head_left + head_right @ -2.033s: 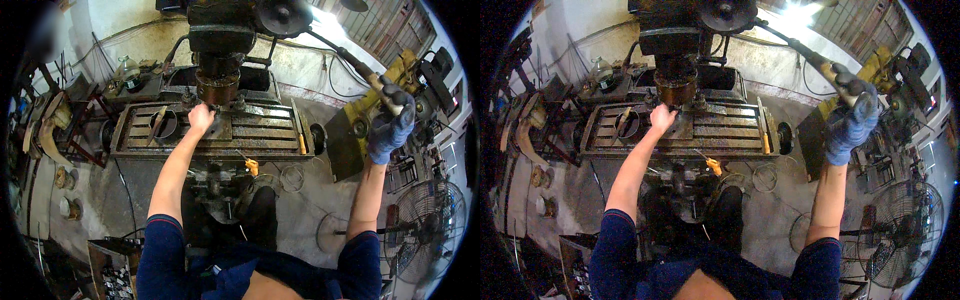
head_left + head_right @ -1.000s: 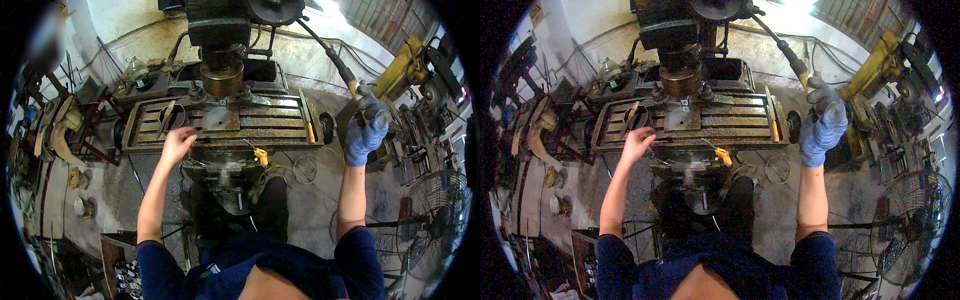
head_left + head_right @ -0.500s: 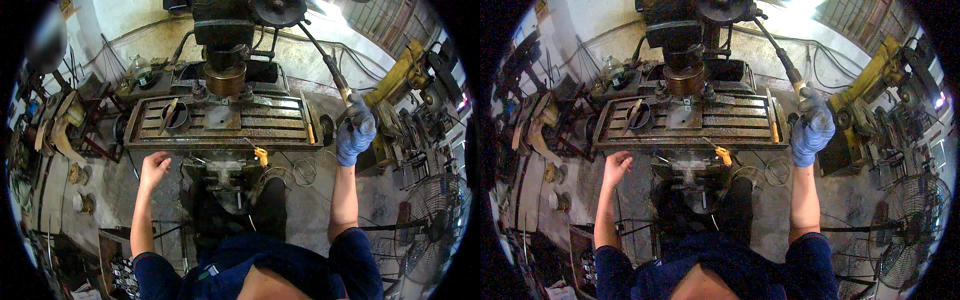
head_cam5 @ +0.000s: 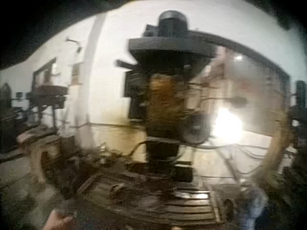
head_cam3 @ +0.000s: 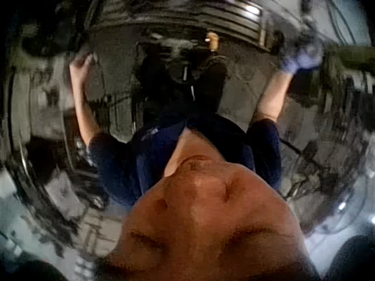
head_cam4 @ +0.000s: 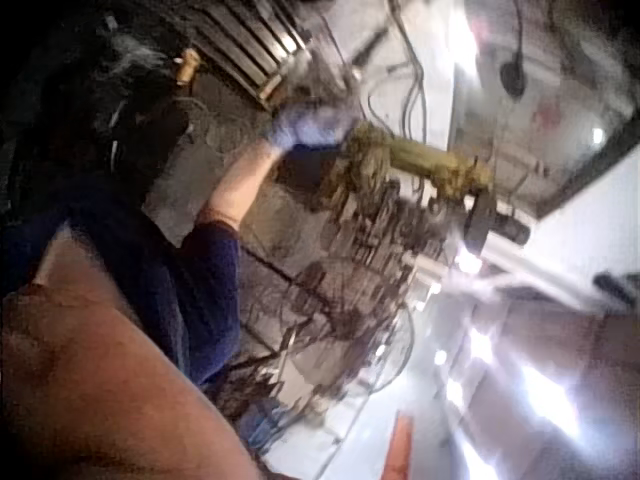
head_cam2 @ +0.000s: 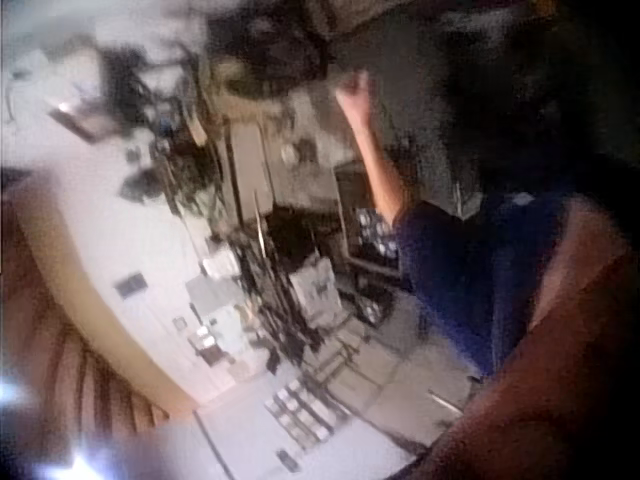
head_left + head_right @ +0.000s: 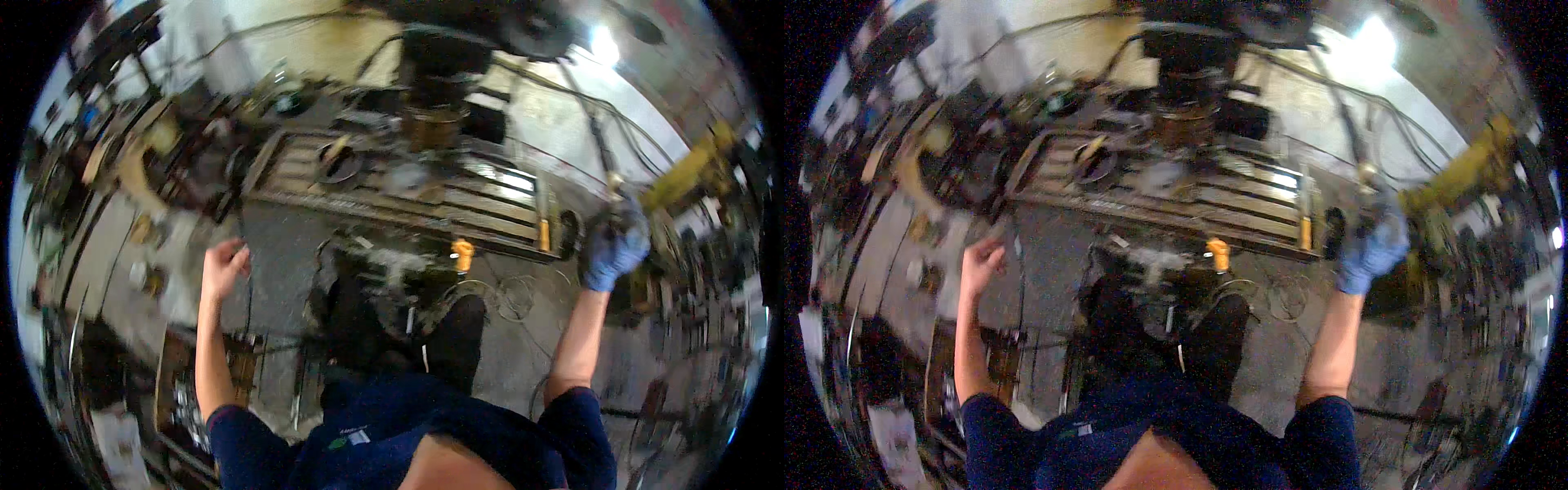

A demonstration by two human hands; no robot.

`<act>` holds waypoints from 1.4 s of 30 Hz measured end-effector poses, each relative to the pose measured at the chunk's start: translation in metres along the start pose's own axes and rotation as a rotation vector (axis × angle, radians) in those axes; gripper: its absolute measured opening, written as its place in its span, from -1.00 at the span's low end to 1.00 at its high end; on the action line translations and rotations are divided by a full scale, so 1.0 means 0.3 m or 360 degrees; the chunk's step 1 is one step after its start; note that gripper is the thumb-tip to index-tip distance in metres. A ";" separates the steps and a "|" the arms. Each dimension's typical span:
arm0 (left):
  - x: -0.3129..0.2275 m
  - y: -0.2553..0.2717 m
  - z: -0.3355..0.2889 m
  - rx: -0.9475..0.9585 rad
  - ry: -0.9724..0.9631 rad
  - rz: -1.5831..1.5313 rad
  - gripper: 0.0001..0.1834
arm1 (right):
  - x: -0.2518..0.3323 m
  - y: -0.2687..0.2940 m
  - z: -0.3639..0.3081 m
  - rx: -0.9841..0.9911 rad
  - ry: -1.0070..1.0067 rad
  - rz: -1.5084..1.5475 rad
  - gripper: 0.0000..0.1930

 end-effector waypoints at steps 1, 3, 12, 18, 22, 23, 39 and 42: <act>-0.004 0.041 -0.046 -0.0132 -0.0057 0.0012 -0.70 | -0.008 0.002 -0.001 0.0007 0.0015 -0.0063 -0.94; 0.057 0.168 -0.136 -0.0130 0.0058 0.0248 -0.68 | -0.142 0.015 -0.024 -0.0013 -0.0122 0.0456 -0.87; 0.444 0.474 -0.722 -0.0440 0.0894 0.0791 -0.62 | -0.312 0.066 -0.032 -0.0136 -0.0002 0.1077 -0.74; 0.629 0.373 -0.791 -0.0085 0.1334 0.0879 -0.49 | -0.271 0.082 0.017 -0.0174 0.0134 0.0897 -0.75; 0.660 0.298 -0.757 0.0023 0.1370 0.1381 -0.66 | -0.240 0.101 0.052 -0.0211 0.0249 0.0720 -0.75; 0.685 0.277 -0.745 0.0083 0.1309 0.1465 -0.70 | -0.229 0.110 0.062 -0.0229 0.0284 0.0660 -0.75; 0.811 0.252 -0.675 0.0489 0.0898 0.1523 -0.72 | 0.081 0.180 0.291 -0.0361 0.0886 -0.1185 -0.84; 0.808 0.266 -0.681 0.0262 0.0862 0.1615 -0.76 | 0.067 0.224 0.294 -0.0515 0.0753 -0.0772 -0.76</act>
Point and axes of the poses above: each hand's wrist, its own z-axis towards the middle knuckle, its own y-axis out of the back of the hand, x = y × z, the point moved 8 cm from there along z, towards the middle knuckle, and after that the axes turned 13 degrees about x, right-handed, at the moved point
